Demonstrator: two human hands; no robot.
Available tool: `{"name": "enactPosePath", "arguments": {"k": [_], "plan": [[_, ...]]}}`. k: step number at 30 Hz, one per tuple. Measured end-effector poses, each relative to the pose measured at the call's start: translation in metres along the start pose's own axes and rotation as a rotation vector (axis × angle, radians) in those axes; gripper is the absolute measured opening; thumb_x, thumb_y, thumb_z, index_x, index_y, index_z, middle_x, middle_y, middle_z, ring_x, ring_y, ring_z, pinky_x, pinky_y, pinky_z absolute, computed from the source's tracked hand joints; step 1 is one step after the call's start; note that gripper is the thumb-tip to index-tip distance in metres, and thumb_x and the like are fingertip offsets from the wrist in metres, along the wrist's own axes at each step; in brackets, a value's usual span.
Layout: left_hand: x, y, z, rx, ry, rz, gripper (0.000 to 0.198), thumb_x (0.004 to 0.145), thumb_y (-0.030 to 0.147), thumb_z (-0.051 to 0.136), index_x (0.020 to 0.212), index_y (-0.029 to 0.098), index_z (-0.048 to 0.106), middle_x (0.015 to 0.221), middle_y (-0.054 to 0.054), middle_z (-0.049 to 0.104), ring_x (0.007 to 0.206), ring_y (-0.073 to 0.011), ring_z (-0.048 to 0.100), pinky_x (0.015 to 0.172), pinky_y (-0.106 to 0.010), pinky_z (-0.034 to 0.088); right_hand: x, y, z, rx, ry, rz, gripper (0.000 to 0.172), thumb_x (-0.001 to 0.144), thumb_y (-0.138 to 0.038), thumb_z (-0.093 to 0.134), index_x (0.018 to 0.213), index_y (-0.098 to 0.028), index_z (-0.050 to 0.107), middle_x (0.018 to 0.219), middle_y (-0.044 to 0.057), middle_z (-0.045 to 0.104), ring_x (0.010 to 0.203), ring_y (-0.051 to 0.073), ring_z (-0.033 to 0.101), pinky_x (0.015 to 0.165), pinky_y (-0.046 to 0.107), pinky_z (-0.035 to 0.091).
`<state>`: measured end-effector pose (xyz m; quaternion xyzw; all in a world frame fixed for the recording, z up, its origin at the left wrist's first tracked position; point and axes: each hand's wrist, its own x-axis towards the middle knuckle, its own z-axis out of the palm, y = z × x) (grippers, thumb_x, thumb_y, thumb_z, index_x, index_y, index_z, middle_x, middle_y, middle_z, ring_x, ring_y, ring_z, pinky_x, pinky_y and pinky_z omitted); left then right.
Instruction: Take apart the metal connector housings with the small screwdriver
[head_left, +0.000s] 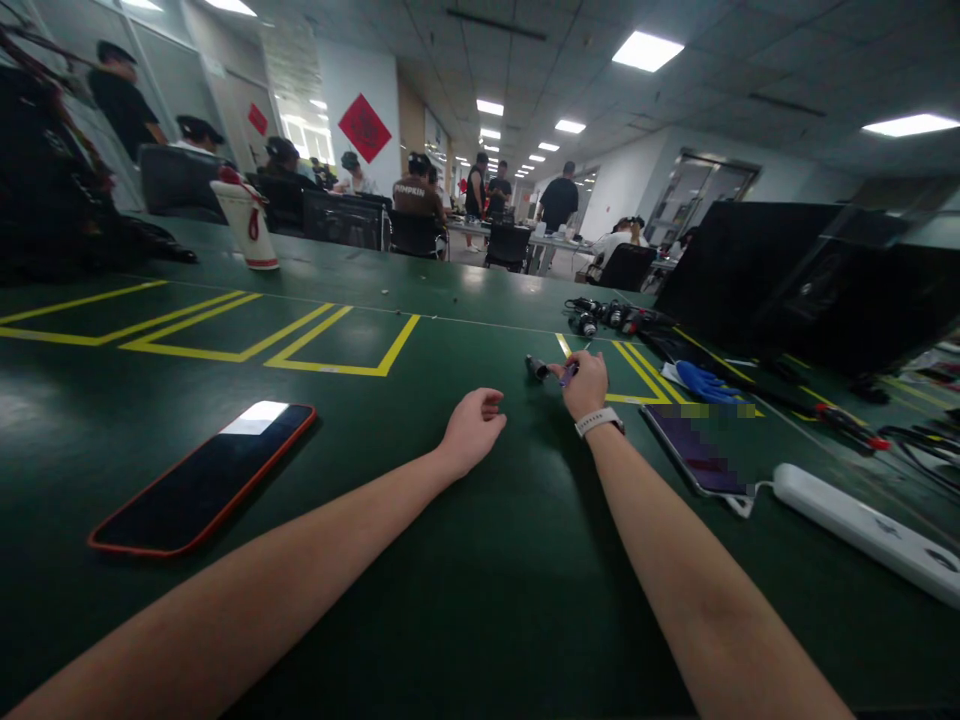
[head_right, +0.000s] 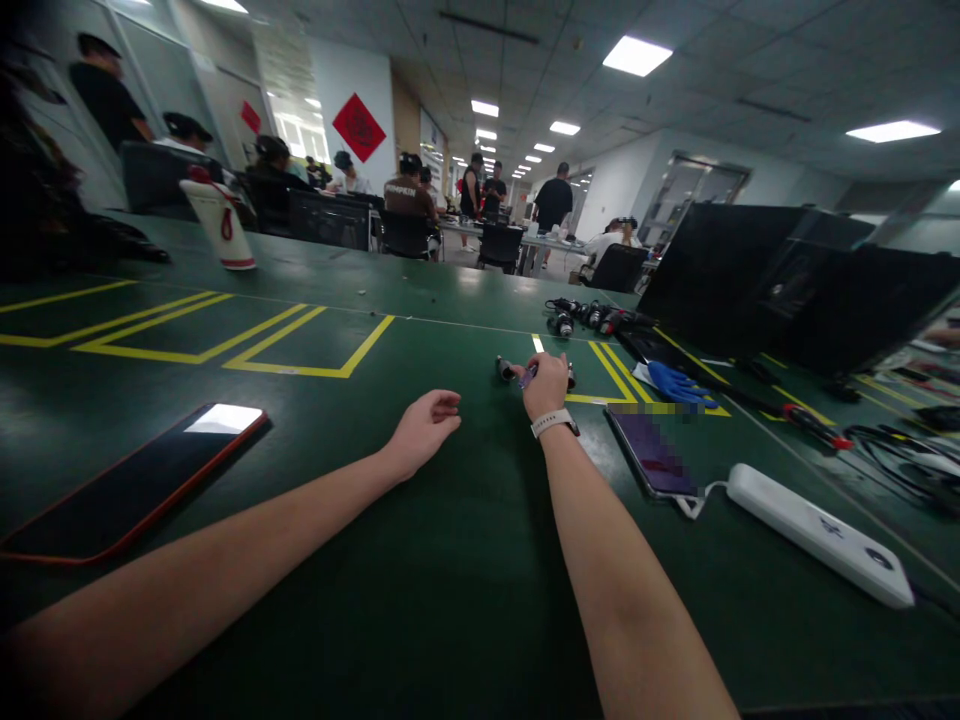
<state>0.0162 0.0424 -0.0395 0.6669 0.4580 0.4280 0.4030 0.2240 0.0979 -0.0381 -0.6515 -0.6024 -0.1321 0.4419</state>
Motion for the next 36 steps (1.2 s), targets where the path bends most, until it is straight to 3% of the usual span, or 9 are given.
{"name": "enactPosePath", "arguments": {"k": [4,8,14,19,26,30,36], "plan": [[-0.004,0.001,0.0,0.012,-0.01,0.038,0.04,0.072,0.01,0.061,0.111,0.012,0.053,0.115,-0.015,0.056,0.099,-0.0218,0.059,0.084,-0.038,0.052,-0.022,-0.033,-0.006,0.148,-0.006,-0.019,0.019,0.075,-0.033,0.064,0.068,-0.019,0.054,0.071,0.005,0.061,0.077,0.024,0.056,0.089,0.045,0.039],[-0.015,0.004,-0.002,0.043,-0.05,0.129,0.052,0.066,0.009,0.065,0.116,0.016,0.049,0.122,-0.012,0.049,0.106,-0.0225,0.055,0.084,-0.036,0.052,-0.055,-0.071,-0.025,0.307,-0.08,-0.06,0.018,0.078,-0.033,0.061,0.071,-0.019,0.053,0.075,0.005,0.06,0.074,0.021,0.057,0.072,0.035,0.046],[-0.042,0.012,-0.022,0.237,-0.142,0.333,0.039,0.068,0.006,0.06,0.105,0.017,0.054,0.108,-0.007,0.056,0.101,-0.0209,0.055,0.09,-0.04,0.047,-0.098,-0.109,-0.054,0.488,-0.243,-0.052,0.014,0.079,-0.029,0.059,0.075,-0.02,0.051,0.073,0.001,0.06,0.07,0.017,0.058,0.066,0.031,0.047],[-0.057,0.015,-0.038,0.214,-0.203,0.4,0.047,0.07,0.004,0.059,0.113,0.021,0.053,0.12,-0.007,0.054,0.112,-0.0204,0.052,0.099,-0.041,0.042,-0.108,-0.119,-0.064,0.674,-0.406,0.026,0.017,0.076,-0.031,0.065,0.08,-0.02,0.052,0.079,0.002,0.06,0.074,0.017,0.056,0.068,0.032,0.047],[-0.053,0.006,-0.048,0.148,-0.189,0.294,0.042,0.078,0.017,0.058,0.12,0.022,0.052,0.125,-0.007,0.057,0.115,-0.0194,0.053,0.097,-0.04,0.043,-0.099,-0.117,-0.075,0.819,-0.529,0.039,0.021,0.088,-0.037,0.05,0.096,-0.02,0.059,0.094,0.005,0.063,0.088,0.018,0.059,0.079,0.033,0.047],[-0.048,0.003,-0.055,0.22,-0.149,0.261,0.037,0.078,0.021,0.059,0.115,0.02,0.054,0.115,-0.006,0.061,0.104,-0.0193,0.057,0.087,-0.037,0.049,-0.091,-0.113,-0.082,0.906,-0.438,0.126,0.025,0.089,-0.04,0.048,0.093,-0.021,0.063,0.086,0.003,0.065,0.086,0.017,0.061,0.078,0.033,0.047],[-0.044,0.007,-0.062,0.63,-0.145,0.47,0.031,0.076,0.017,0.058,0.106,0.019,0.061,0.097,-0.006,0.058,0.09,-0.0206,0.053,0.076,-0.036,0.046,-0.089,-0.112,-0.091,0.979,-0.268,0.111,0.034,0.089,-0.041,0.047,0.069,-0.02,0.065,0.056,-0.001,0.055,0.055,0.012,0.053,0.056,0.027,0.043]]}}
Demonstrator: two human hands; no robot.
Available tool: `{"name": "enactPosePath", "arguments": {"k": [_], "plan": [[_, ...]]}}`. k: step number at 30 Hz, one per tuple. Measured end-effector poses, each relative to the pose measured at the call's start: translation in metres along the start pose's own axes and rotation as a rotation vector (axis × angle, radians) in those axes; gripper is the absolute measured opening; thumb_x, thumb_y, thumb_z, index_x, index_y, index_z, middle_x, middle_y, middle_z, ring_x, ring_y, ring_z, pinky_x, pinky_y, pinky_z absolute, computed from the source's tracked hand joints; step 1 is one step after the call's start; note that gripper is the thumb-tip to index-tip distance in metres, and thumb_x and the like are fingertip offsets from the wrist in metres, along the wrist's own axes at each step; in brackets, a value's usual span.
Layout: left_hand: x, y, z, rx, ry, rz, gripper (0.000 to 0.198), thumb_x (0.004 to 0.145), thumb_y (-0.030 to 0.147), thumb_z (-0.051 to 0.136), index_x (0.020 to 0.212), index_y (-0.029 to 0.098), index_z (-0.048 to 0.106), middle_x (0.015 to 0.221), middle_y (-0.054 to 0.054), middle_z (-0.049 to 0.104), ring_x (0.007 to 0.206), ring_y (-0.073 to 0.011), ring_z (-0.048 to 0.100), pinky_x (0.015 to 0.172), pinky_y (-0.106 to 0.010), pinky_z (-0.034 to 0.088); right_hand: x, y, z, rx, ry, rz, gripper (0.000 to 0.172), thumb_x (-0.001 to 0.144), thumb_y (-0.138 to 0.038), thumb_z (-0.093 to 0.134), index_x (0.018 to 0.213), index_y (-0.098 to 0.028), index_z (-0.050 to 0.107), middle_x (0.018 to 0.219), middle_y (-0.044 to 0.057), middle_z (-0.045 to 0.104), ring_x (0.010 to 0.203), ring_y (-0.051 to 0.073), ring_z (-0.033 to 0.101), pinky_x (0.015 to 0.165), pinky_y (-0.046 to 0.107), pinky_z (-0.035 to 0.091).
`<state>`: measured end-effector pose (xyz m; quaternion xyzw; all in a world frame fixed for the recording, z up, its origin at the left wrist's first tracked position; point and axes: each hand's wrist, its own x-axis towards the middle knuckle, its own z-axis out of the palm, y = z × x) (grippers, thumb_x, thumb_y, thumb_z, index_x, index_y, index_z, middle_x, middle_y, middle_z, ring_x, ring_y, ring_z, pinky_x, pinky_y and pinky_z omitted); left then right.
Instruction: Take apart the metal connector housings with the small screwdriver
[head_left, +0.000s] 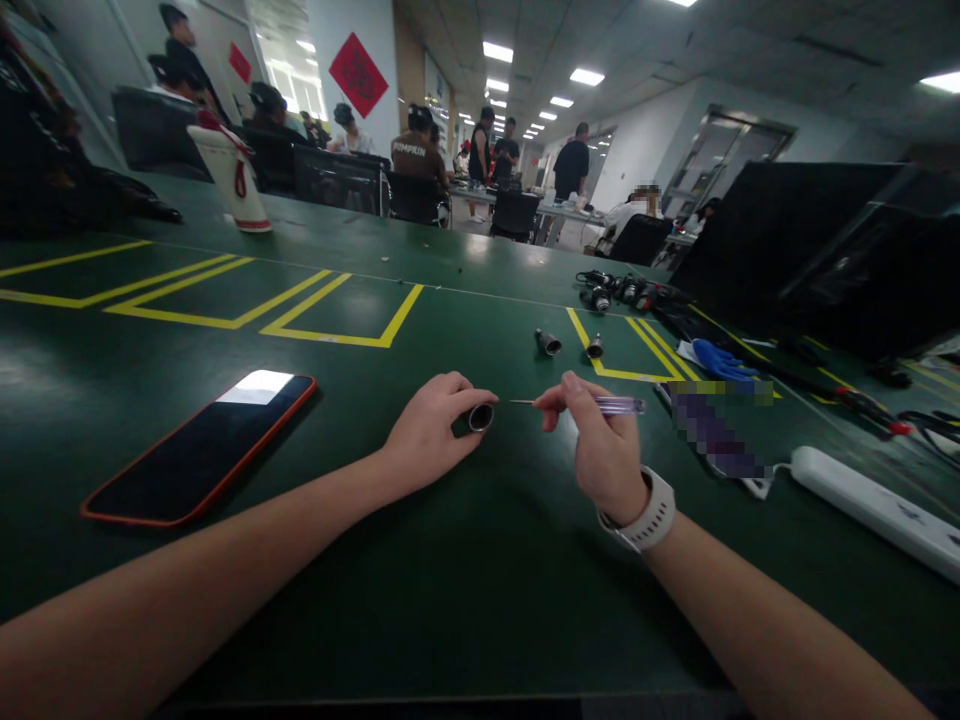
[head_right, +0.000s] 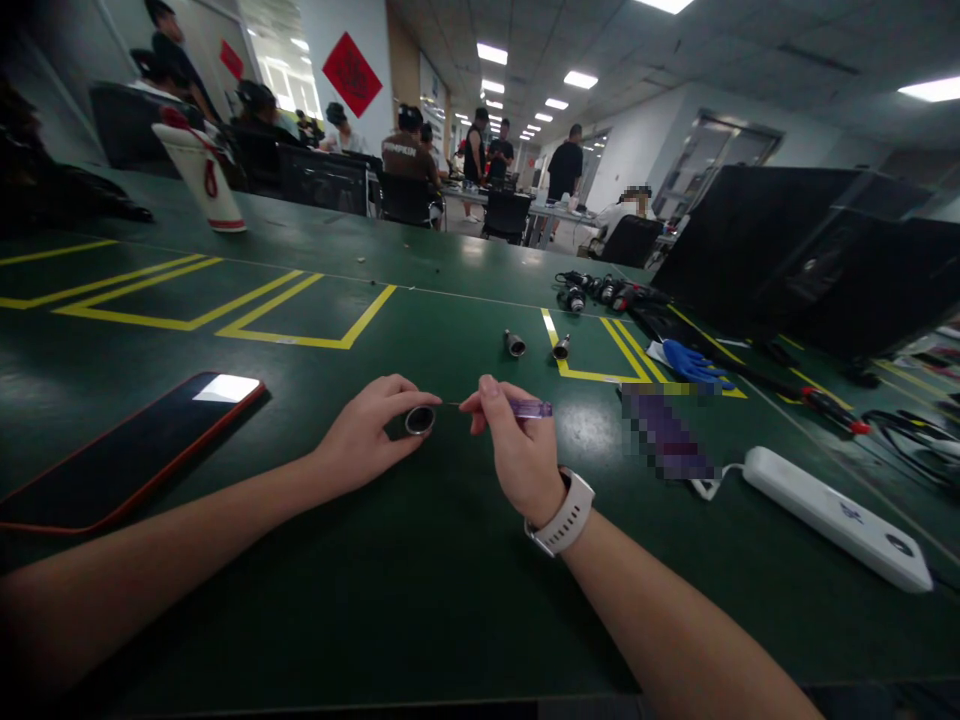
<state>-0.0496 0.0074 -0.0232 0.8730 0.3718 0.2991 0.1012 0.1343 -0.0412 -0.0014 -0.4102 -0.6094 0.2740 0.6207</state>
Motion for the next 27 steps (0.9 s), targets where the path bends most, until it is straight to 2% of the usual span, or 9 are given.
{"name": "enactPosePath", "arguments": {"k": [3,6,12,17,21,24,27], "plan": [[-0.001,0.002,-0.002,0.178,-0.117,0.062,0.032,0.074,0.014,0.055,0.105,0.02,0.063,0.094,-0.007,0.055,0.087,-0.0221,0.05,0.071,-0.036,0.044,-0.002,0.001,0.0,0.015,0.007,0.031,0.039,0.088,-0.043,0.049,0.058,-0.02,0.061,0.048,-0.003,0.049,0.046,0.009,0.045,0.046,0.024,0.035],[-0.001,0.008,-0.004,0.305,-0.195,0.132,0.031,0.074,0.015,0.055,0.103,0.019,0.064,0.091,-0.008,0.054,0.086,-0.0239,0.05,0.074,-0.039,0.043,-0.003,0.004,0.001,-0.024,-0.02,0.093,0.043,0.086,-0.045,0.051,0.053,-0.019,0.057,0.044,-0.004,0.044,0.041,0.008,0.038,0.041,0.023,0.028],[-0.001,0.022,-0.012,0.551,-0.211,0.313,0.032,0.08,0.012,0.049,0.108,0.019,0.064,0.091,-0.009,0.055,0.09,-0.0249,0.051,0.088,-0.045,0.04,-0.003,0.005,0.001,-0.098,-0.1,0.12,0.044,0.087,-0.043,0.05,0.051,-0.017,0.055,0.043,-0.006,0.038,0.04,0.007,0.035,0.041,0.023,0.027],[-0.001,0.022,-0.012,0.504,-0.172,0.343,0.032,0.083,0.006,0.043,0.1,0.017,0.067,0.093,-0.009,0.059,0.097,-0.0245,0.053,0.1,-0.05,0.033,-0.003,0.008,0.002,-0.142,-0.143,0.132,0.044,0.087,-0.044,0.05,0.053,-0.017,0.056,0.043,-0.006,0.038,0.041,0.007,0.036,0.042,0.023,0.027],[0.001,0.02,-0.009,0.442,-0.163,0.348,0.033,0.083,0.005,0.041,0.099,0.019,0.067,0.094,-0.008,0.061,0.1,-0.0231,0.053,0.104,-0.05,0.03,-0.006,0.012,0.003,-0.148,-0.115,0.132,0.044,0.087,-0.044,0.049,0.053,-0.018,0.054,0.043,-0.006,0.036,0.04,0.007,0.034,0.042,0.023,0.025],[0.003,0.018,-0.01,0.502,-0.174,0.369,0.033,0.084,0.007,0.041,0.099,0.02,0.068,0.092,-0.007,0.06,0.098,-0.0222,0.053,0.104,-0.049,0.031,-0.01,0.009,0.005,-0.166,-0.069,0.05,0.036,0.09,-0.039,0.047,0.062,-0.019,0.056,0.05,-0.005,0.042,0.046,0.009,0.04,0.045,0.024,0.031],[0.004,0.015,-0.011,0.588,-0.179,0.383,0.033,0.084,0.009,0.041,0.101,0.019,0.067,0.091,-0.007,0.059,0.096,-0.0225,0.052,0.104,-0.048,0.031,-0.012,0.001,0.008,-0.276,-0.069,-0.128,0.021,0.091,-0.03,0.045,0.08,-0.021,0.059,0.072,0.0,0.056,0.066,0.013,0.052,0.06,0.027,0.041]]}}
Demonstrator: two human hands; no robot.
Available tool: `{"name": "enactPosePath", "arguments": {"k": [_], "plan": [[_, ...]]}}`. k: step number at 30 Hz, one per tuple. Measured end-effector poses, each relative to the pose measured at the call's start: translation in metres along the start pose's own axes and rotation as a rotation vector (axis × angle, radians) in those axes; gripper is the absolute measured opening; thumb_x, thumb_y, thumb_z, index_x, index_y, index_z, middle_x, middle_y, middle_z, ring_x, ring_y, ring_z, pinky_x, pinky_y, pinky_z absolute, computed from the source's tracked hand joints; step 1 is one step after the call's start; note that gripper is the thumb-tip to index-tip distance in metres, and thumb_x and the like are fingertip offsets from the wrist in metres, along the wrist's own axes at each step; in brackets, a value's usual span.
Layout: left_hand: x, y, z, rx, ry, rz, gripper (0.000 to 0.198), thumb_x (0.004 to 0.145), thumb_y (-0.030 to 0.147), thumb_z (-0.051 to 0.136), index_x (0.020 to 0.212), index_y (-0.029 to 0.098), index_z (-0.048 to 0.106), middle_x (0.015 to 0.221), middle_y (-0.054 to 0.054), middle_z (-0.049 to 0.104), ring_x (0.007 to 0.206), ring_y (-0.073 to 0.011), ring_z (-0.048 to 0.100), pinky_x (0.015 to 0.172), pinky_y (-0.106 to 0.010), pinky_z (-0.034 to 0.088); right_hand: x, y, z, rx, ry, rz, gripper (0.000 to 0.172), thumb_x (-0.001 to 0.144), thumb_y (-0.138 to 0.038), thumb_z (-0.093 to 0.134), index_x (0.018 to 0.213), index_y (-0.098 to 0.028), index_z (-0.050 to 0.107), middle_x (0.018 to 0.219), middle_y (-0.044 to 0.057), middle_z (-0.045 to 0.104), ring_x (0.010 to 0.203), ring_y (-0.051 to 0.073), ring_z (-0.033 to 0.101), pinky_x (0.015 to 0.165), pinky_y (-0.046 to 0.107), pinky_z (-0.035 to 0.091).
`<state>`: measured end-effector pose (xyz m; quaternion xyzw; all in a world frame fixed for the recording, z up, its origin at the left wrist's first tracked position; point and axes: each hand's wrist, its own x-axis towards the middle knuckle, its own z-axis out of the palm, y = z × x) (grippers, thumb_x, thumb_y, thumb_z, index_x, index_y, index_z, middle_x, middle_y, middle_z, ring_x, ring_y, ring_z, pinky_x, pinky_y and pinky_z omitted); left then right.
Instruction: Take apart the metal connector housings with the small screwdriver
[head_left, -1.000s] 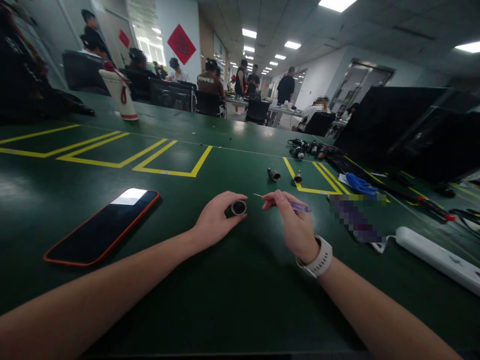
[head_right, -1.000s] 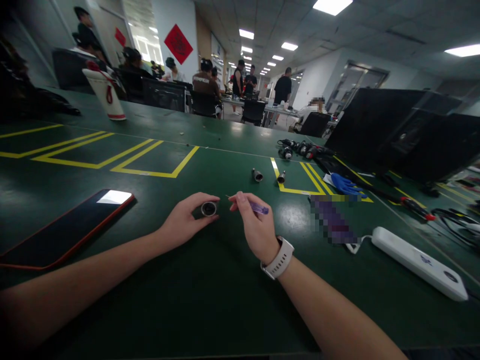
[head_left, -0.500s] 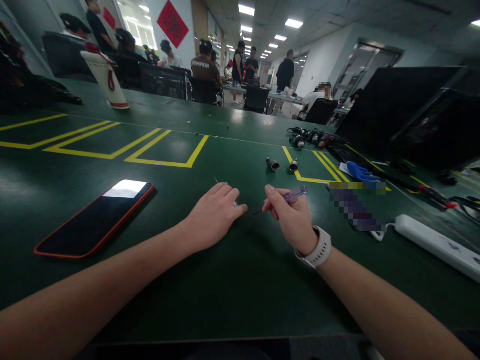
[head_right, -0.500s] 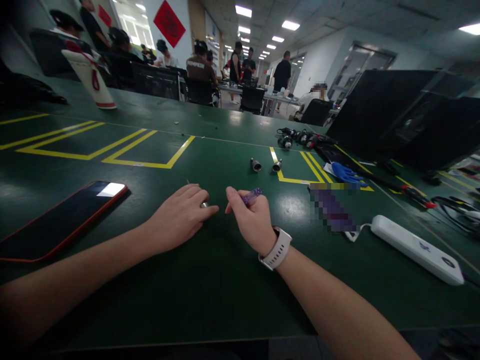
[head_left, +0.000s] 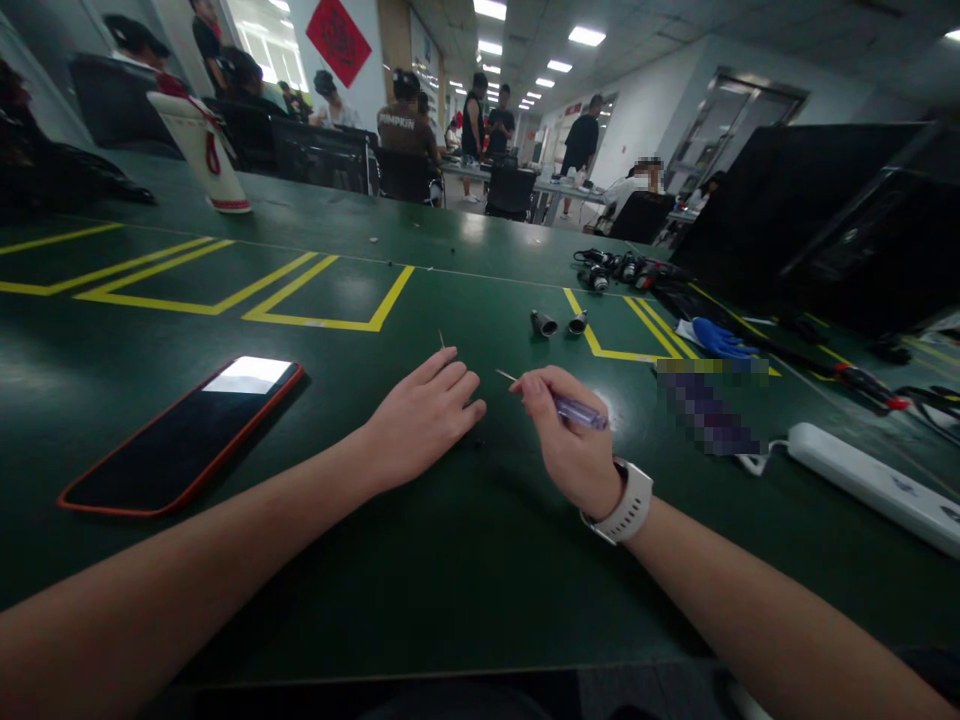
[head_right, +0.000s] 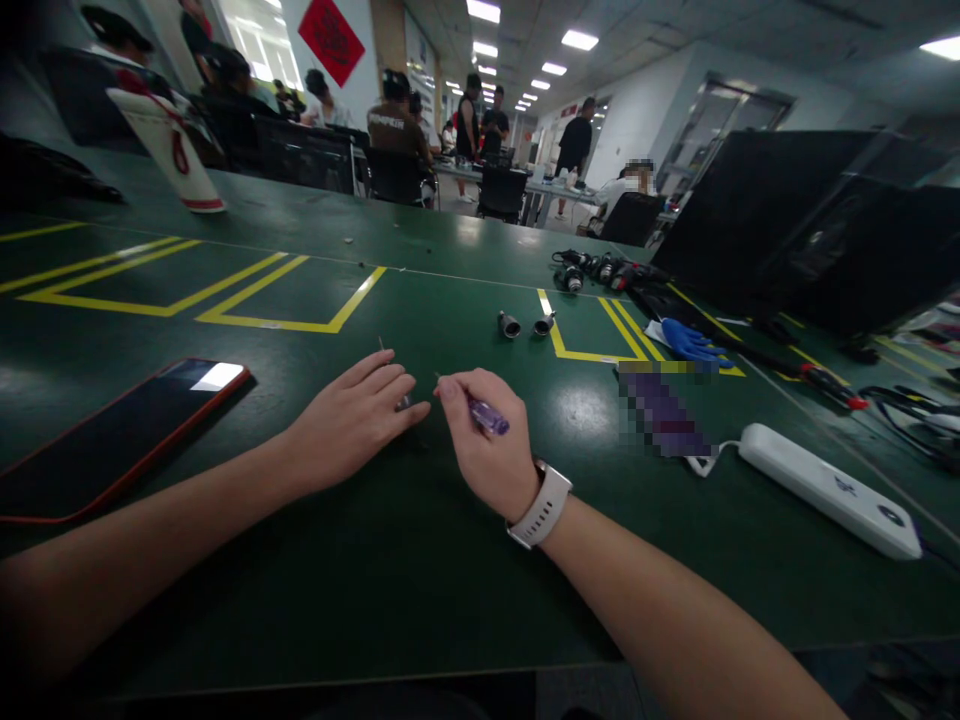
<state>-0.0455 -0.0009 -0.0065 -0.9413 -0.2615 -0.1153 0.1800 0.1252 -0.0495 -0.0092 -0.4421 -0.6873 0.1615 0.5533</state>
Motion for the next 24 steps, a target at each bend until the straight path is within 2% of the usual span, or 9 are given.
{"name": "enactPosePath", "arguments": {"k": [2,4,7,8,10,13,15,17,24], "plan": [[-0.002,-0.004,0.001,0.006,0.007,-0.033,0.032,0.083,0.009,0.042,0.102,0.018,0.067,0.09,-0.008,0.058,0.096,-0.0236,0.051,0.103,-0.048,0.031,0.002,-0.006,-0.003,-0.166,-0.119,-0.119,0.016,0.092,-0.025,0.043,0.091,-0.021,0.059,0.084,0.003,0.06,0.076,0.015,0.054,0.066,0.029,0.041],[-0.003,-0.008,0.001,-0.027,0.003,-0.108,0.032,0.079,0.01,0.047,0.101,0.018,0.068,0.089,-0.009,0.057,0.095,-0.0255,0.051,0.098,-0.049,0.035,0.006,-0.01,-0.009,-0.412,-0.306,-0.181,0.018,0.093,-0.025,0.041,0.095,-0.02,0.058,0.085,0.005,0.059,0.073,0.017,0.054,0.062,0.03,0.039],[-0.005,-0.015,-0.001,-0.121,-0.016,-0.261,0.036,0.073,0.01,0.051,0.104,0.019,0.067,0.092,-0.01,0.059,0.095,-0.0285,0.05,0.083,-0.046,0.043,0.013,-0.013,-0.023,-0.66,-0.581,-0.141,0.013,0.088,-0.028,0.049,0.085,-0.019,0.058,0.079,0.004,0.058,0.063,0.016,0.051,0.053,0.028,0.032],[-0.006,-0.016,-0.002,-0.167,-0.013,-0.319,0.037,0.072,0.011,0.052,0.106,0.019,0.066,0.094,-0.01,0.059,0.094,-0.0286,0.05,0.079,-0.044,0.044,0.014,-0.014,-0.028,-0.659,-0.68,-0.119,0.008,0.084,-0.028,0.057,0.082,-0.019,0.057,0.079,0.003,0.058,0.062,0.015,0.05,0.053,0.027,0.032],[-0.006,-0.018,-0.003,-0.281,-0.003,-0.442,0.039,0.072,0.012,0.052,0.108,0.019,0.065,0.098,-0.009,0.059,0.091,-0.0269,0.053,0.076,-0.041,0.045,0.016,-0.014,-0.035,-0.609,-0.873,-0.096,0.016,0.072,-0.021,0.069,0.081,-0.02,0.055,0.081,0.002,0.057,0.063,0.014,0.05,0.053,0.026,0.032],[-0.006,-0.019,-0.001,-0.472,0.008,-0.586,0.04,0.07,0.013,0.052,0.107,0.018,0.064,0.101,-0.007,0.059,0.088,-0.0224,0.057,0.076,-0.037,0.047,0.016,-0.014,-0.037,-0.536,-1.064,-0.096,0.025,0.066,-0.005,0.066,0.082,-0.019,0.053,0.085,0.002,0.056,0.065,0.013,0.049,0.054,0.024,0.034],[-0.005,-0.017,0.003,-0.567,0.028,-0.625,0.041,0.067,0.011,0.052,0.105,0.018,0.065,0.1,-0.006,0.059,0.086,-0.0208,0.058,0.077,-0.035,0.047,0.015,-0.012,-0.034,-0.487,-1.105,-0.105,0.026,0.066,0.001,0.059,0.082,-0.018,0.053,0.085,0.002,0.055,0.066,0.012,0.048,0.055,0.023,0.035],[-0.005,-0.016,0.007,-0.633,0.057,-0.64,0.042,0.065,0.009,0.051,0.103,0.017,0.065,0.1,-0.006,0.059,0.087,-0.0203,0.058,0.078,-0.035,0.048,0.013,-0.011,-0.03,-0.462,-1.091,-0.113,0.024,0.067,0.002,0.056,0.081,-0.017,0.052,0.084,0.002,0.054,0.066,0.011,0.047,0.056,0.023,0.035],[-0.005,-0.009,0.014,-0.798,0.119,-0.704,0.041,0.063,0.008,0.051,0.102,0.016,0.064,0.103,-0.008,0.059,0.091,-0.0218,0.059,0.079,-0.037,0.049,0.014,0.001,-0.017,-0.46,-0.867,-0.109,0.022,0.072,0.005,0.049,0.08,-0.016,0.051,0.086,0.002,0.051,0.069,0.011,0.046,0.06,0.024,0.035]]}}
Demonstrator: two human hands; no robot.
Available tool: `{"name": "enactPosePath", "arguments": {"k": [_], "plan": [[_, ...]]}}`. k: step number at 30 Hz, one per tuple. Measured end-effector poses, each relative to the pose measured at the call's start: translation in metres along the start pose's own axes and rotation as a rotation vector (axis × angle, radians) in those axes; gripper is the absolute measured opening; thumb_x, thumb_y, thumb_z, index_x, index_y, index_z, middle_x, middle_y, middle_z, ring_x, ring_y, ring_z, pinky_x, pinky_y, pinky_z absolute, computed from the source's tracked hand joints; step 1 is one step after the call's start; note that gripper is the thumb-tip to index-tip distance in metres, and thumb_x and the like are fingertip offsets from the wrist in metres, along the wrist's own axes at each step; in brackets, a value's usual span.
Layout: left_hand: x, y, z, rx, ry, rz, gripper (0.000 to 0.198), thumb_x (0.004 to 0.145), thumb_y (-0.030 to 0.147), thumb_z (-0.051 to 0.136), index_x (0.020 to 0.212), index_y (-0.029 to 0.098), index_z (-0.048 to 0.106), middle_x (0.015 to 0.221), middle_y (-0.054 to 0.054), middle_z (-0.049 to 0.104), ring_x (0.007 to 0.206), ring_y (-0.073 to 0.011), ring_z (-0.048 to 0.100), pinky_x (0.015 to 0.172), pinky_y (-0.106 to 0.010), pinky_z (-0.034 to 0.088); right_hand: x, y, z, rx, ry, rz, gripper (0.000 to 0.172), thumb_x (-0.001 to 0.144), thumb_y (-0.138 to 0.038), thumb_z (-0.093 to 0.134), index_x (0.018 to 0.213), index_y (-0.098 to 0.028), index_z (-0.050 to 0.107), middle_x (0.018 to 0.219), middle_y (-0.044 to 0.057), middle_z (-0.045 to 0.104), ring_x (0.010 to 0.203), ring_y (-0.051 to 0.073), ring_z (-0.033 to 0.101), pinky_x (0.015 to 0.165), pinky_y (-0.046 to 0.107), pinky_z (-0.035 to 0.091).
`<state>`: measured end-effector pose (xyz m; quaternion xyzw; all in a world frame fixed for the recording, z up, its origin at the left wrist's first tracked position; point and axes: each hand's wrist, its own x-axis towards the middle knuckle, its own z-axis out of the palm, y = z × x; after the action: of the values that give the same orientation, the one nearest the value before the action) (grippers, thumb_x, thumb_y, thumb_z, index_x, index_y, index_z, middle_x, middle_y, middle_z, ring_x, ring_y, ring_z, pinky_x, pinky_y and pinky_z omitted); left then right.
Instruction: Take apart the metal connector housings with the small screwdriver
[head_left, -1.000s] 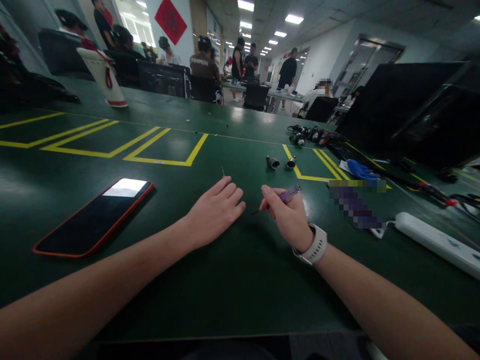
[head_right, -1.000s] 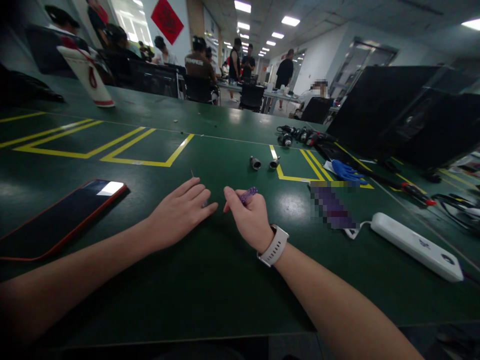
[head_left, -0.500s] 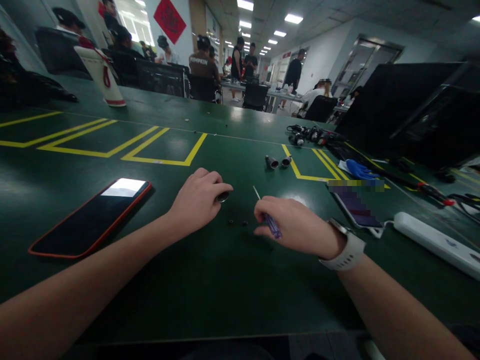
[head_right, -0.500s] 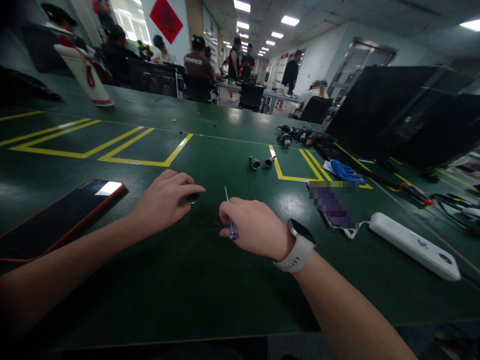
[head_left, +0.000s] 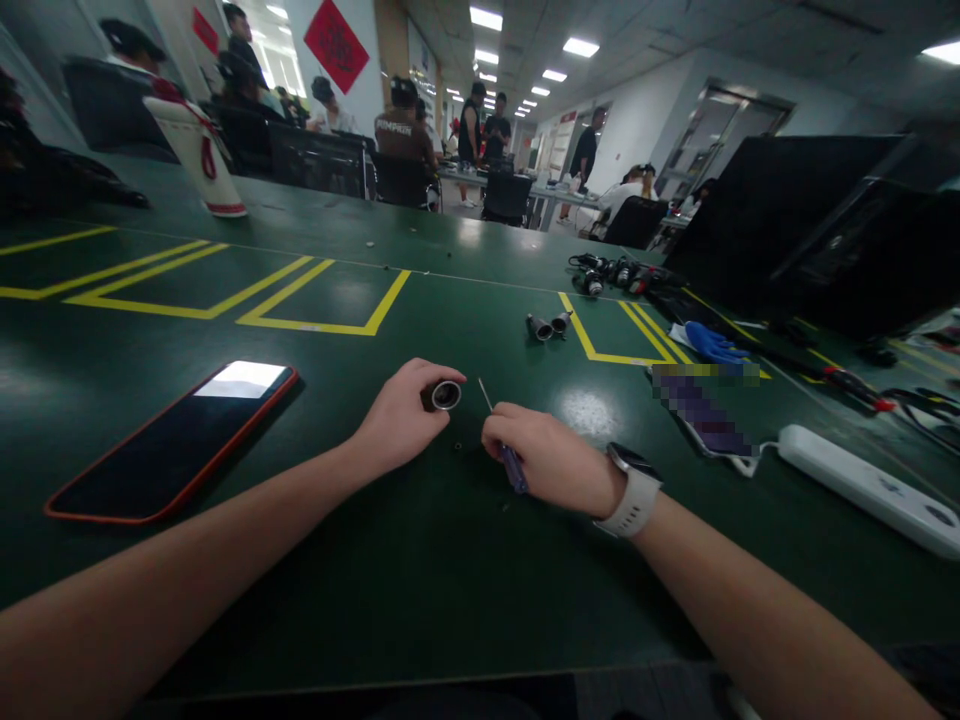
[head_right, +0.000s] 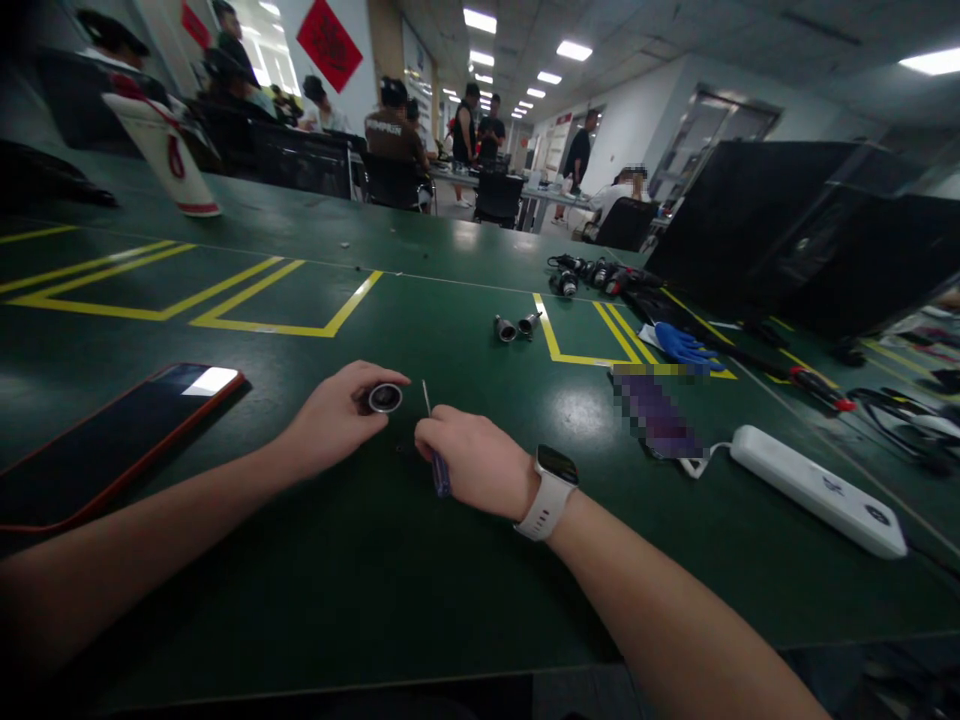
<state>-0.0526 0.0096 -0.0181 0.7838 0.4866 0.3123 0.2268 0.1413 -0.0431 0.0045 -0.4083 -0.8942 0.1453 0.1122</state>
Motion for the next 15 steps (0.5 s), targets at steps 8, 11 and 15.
{"name": "enactPosePath", "arguments": {"k": [8,11,15], "plan": [[0.0,0.004,0.002,-0.24,-0.024,-0.213,0.044,0.062,0.009,0.057,0.105,0.016,0.063,0.107,-0.009,0.062,0.096,-0.0233,0.06,0.087,-0.04,0.048,-0.006,0.0,-0.016,0.069,-0.195,-0.094,0.034,0.066,-0.028,0.078,0.083,-0.017,0.05,0.087,0.001,0.052,0.072,0.012,0.048,0.06,0.024,0.037],[0.001,0.01,0.001,-0.369,-0.011,-0.332,0.043,0.063,0.008,0.059,0.104,0.016,0.064,0.104,-0.009,0.064,0.095,-0.0233,0.061,0.089,-0.041,0.047,-0.004,-0.003,-0.008,0.023,-0.203,-0.135,0.03,0.069,-0.027,0.076,0.083,-0.017,0.052,0.087,0.001,0.052,0.071,0.012,0.048,0.058,0.023,0.036],[0.003,0.014,0.0,-0.577,0.005,-0.442,0.043,0.063,0.002,0.058,0.103,0.015,0.064,0.102,-0.009,0.065,0.09,-0.0202,0.064,0.09,-0.038,0.047,0.0,-0.001,0.005,-0.027,-0.095,-0.124,0.018,0.077,-0.025,0.068,0.083,-0.016,0.053,0.086,0.002,0.054,0.068,0.012,0.048,0.057,0.024,0.036]]}}
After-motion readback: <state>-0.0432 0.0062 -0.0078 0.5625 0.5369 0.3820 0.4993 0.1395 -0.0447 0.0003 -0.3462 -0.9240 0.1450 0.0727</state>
